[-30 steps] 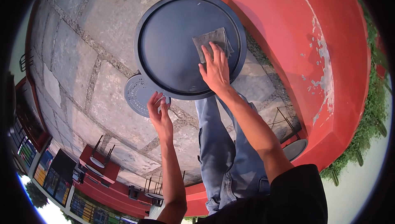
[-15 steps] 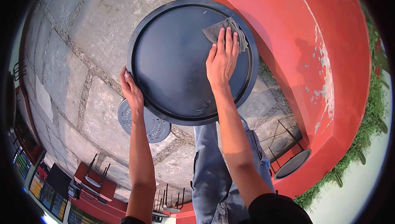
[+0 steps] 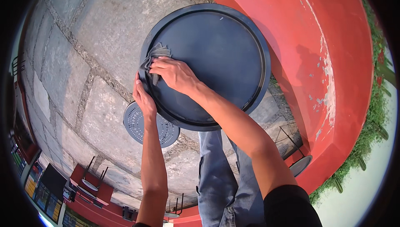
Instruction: Wiping down outdoor tables and stools with a cloth.
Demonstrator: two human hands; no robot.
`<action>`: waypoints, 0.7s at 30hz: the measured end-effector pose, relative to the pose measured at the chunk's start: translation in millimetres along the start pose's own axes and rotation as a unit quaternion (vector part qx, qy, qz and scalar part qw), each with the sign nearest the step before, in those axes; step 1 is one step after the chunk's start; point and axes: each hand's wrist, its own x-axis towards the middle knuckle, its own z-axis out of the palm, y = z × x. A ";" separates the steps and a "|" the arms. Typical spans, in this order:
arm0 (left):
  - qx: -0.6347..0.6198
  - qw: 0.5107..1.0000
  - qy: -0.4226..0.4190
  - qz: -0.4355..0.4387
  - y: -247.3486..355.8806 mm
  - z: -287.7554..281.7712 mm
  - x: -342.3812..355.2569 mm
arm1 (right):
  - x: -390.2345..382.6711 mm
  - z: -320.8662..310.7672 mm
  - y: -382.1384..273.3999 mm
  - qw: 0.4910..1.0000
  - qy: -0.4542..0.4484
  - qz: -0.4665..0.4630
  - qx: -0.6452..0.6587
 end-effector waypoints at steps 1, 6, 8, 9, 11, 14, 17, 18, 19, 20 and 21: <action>-0.032 0.999 -0.001 -0.007 -3.3 -3.6 -2.1 | -17.1 2.0 -7.7 0.998 -0.061 -0.030 0.014; -0.039 0.997 -0.007 -0.070 -3.9 -4.2 3.8 | -139.1 -43.0 -29.0 0.954 -0.285 -0.050 0.078; -0.049 0.996 -0.021 -0.068 -0.3 6.6 0.5 | -175.5 -97.7 -17.3 0.938 -0.340 -0.027 0.057; -0.044 0.998 -0.005 -0.038 2.4 7.4 1.3 | -186.7 -124.4 -16.1 0.932 -0.360 -0.028 0.030; -0.032 0.998 -0.005 -0.051 5.1 -0.6 2.0 | -184.1 -178.1 -14.3 0.903 -0.417 -0.057 -0.086; 0.010 1.000 0.014 -0.021 -0.1 2.5 6.1 | -155.7 -254.0 5.8 0.737 -0.488 -0.065 -0.464; 0.057 0.998 0.032 -0.022 1.8 4.1 5.3 | -73.7 -320.7 -25.4 0.704 -0.371 0.145 -0.588; 0.065 0.997 0.047 -0.008 2.8 -0.2 4.6 | -48.2 -333.5 -40.2 0.756 -0.293 0.201 -0.550; 0.057 0.997 0.051 -0.009 2.1 1.7 1.4 | -29.5 -341.3 -56.5 0.787 -0.208 0.189 -0.549; 0.083 0.995 0.054 -0.027 1.4 -0.5 -0.5 | -19.1 -339.2 -66.9 0.816 -0.120 0.175 -0.538; 0.108 0.991 0.056 -0.045 1.9 -3.2 -1.1 | -15.5 -335.5 -73.2 0.873 -0.056 0.182 -0.450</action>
